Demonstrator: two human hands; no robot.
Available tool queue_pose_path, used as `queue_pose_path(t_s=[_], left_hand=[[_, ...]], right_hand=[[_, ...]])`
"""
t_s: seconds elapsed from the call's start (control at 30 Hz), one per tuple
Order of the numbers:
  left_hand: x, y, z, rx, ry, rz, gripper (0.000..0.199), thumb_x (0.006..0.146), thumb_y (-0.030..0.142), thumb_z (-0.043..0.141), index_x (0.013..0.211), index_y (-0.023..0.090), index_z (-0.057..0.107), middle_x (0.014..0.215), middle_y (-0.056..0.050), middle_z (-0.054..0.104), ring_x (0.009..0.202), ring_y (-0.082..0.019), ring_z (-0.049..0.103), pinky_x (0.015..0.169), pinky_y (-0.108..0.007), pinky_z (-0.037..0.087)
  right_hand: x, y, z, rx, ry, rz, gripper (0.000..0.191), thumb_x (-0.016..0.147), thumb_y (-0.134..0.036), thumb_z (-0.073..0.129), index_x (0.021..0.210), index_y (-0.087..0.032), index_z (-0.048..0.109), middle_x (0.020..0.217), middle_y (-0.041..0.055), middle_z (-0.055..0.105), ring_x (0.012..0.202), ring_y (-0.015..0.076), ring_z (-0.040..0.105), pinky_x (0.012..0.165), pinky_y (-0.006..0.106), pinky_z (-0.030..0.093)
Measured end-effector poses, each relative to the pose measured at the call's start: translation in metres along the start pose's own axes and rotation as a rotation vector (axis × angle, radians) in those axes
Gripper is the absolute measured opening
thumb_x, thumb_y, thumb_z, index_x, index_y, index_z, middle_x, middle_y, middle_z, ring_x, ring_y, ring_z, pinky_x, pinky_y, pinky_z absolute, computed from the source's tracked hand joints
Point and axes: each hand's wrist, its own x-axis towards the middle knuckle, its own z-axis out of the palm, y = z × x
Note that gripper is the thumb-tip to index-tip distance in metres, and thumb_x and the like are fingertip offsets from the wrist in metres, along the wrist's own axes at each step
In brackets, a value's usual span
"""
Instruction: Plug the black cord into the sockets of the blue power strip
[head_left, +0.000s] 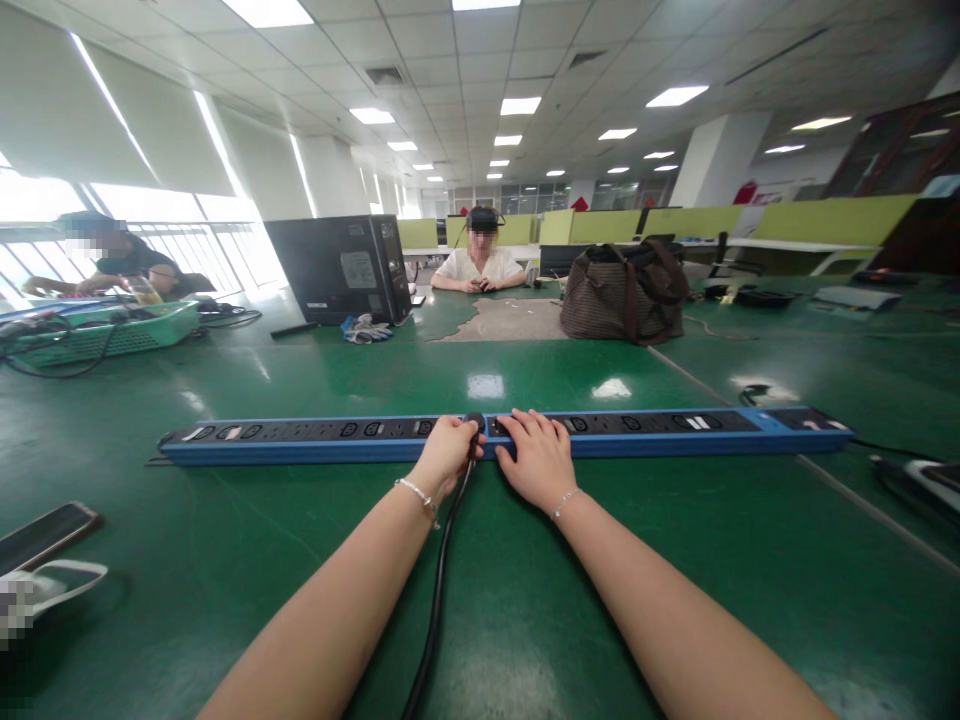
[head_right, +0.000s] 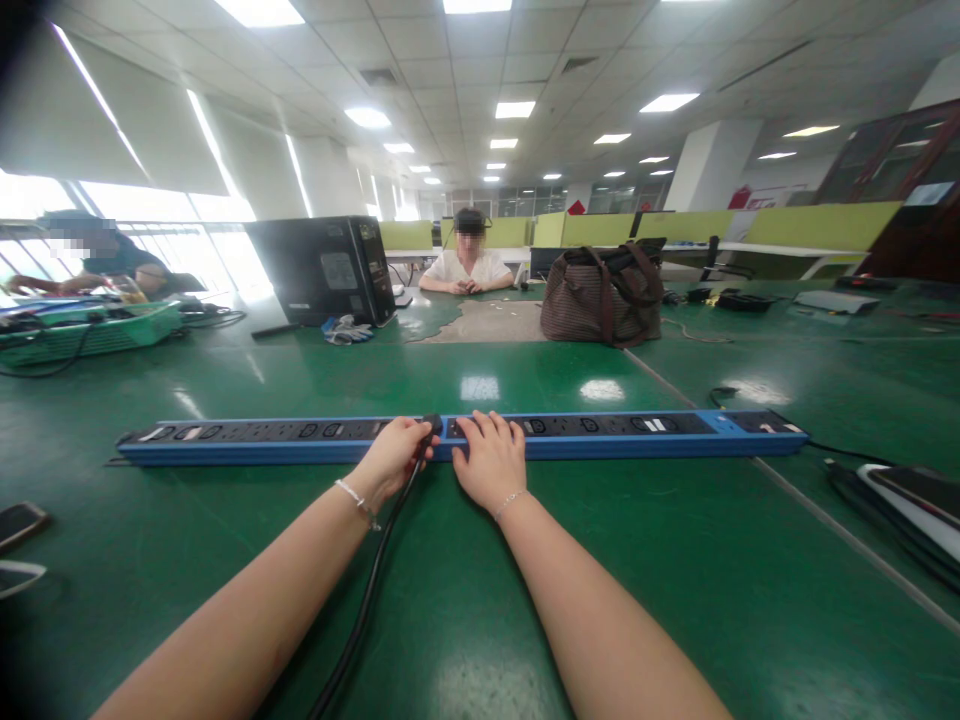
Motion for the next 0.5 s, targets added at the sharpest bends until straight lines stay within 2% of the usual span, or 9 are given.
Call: queue_pose_path(t_s=[0.1, 0.17, 0.27, 0.33, 0.37, 0.4, 0.47, 0.5], left_hand=[[0.002, -0.002, 0.0, 0.036, 0.001, 0.004, 0.011, 0.081, 0.02, 0.051, 0.074, 0.017, 0.043, 0.06, 0.001, 0.058, 0.039, -0.004, 0.047, 0.034, -0.015, 0.025], [0.003, -0.003, -0.002, 0.071, -0.015, 0.013, 0.012, 0.08, 0.023, 0.052, 0.073, 0.017, 0.044, 0.062, -0.001, 0.06, 0.041, -0.006, 0.05, 0.035, -0.016, 0.026], [0.004, -0.002, -0.011, 0.142, -0.047, 0.037, 0.019, 0.077, 0.028, 0.058, 0.068, 0.017, 0.046, 0.058, -0.002, 0.059, 0.042, -0.008, 0.052, 0.037, -0.018, 0.03], [0.005, -0.002, -0.02, 0.255, -0.015, 0.1, 0.023, 0.074, 0.033, 0.062, 0.065, 0.018, 0.046, 0.052, 0.0, 0.056, 0.044, -0.011, 0.052, 0.042, -0.021, 0.034], [0.006, -0.002, -0.026, 0.351, 0.031, 0.159, 0.024, 0.074, 0.035, 0.062, 0.064, 0.019, 0.047, 0.052, 0.0, 0.055, 0.047, -0.013, 0.054, 0.046, -0.023, 0.038], [0.007, -0.002, -0.032, 0.529, 0.106, 0.274, 0.023, 0.076, 0.038, 0.059, 0.065, 0.02, 0.048, 0.055, -0.001, 0.057, 0.054, -0.015, 0.057, 0.052, -0.025, 0.042], [0.01, -0.005, -0.046, 0.871, 0.24, 0.532, 0.021, 0.082, 0.04, 0.049, 0.074, 0.021, 0.054, 0.072, -0.006, 0.064, 0.077, -0.021, 0.061, 0.072, -0.034, 0.045], [0.011, -0.007, -0.053, 0.998, 0.261, 0.655, 0.021, 0.084, 0.038, 0.046, 0.081, 0.021, 0.057, 0.086, -0.009, 0.066, 0.091, -0.023, 0.06, 0.082, -0.037, 0.043]], right_hand=[[0.001, -0.004, -0.004, 0.035, 0.018, -0.011, 0.048, 0.078, -0.028, 0.051, 0.126, -0.024, 0.051, 0.13, 0.0066, 0.051, 0.122, 0.0248, 0.038, 0.103, 0.047, 0.022], [0.003, -0.009, -0.007, 0.091, 0.019, -0.074, 0.052, 0.077, -0.023, 0.049, 0.13, -0.022, 0.048, 0.134, 0.0072, 0.048, 0.123, 0.0228, 0.038, 0.103, 0.043, 0.025], [0.006, -0.019, -0.009, 0.202, -0.055, -0.206, 0.056, 0.078, -0.02, 0.045, 0.133, -0.02, 0.043, 0.139, 0.0066, 0.043, 0.125, 0.0189, 0.038, 0.103, 0.038, 0.03], [0.008, -0.024, -0.008, 0.248, -0.102, -0.218, 0.055, 0.079, -0.02, 0.044, 0.134, -0.018, 0.042, 0.138, 0.0071, 0.045, 0.124, 0.0177, 0.04, 0.102, 0.037, 0.032], [0.01, -0.026, -0.008, 0.259, -0.112, -0.212, 0.053, 0.08, -0.021, 0.043, 0.133, -0.017, 0.043, 0.136, 0.0074, 0.046, 0.123, 0.0175, 0.041, 0.101, 0.037, 0.033], [0.011, -0.027, -0.008, 0.263, -0.111, -0.203, 0.052, 0.081, -0.022, 0.044, 0.132, -0.016, 0.044, 0.135, 0.0076, 0.048, 0.122, 0.0173, 0.043, 0.101, 0.036, 0.034], [0.014, -0.029, -0.007, 0.252, -0.09, -0.198, 0.048, 0.081, -0.027, 0.047, 0.128, -0.016, 0.047, 0.131, 0.0081, 0.052, 0.119, 0.0177, 0.046, 0.098, 0.034, 0.037], [0.015, -0.03, -0.007, 0.236, -0.071, -0.195, 0.047, 0.082, -0.03, 0.049, 0.126, -0.015, 0.049, 0.128, 0.0086, 0.054, 0.117, 0.0184, 0.048, 0.097, 0.034, 0.038]])
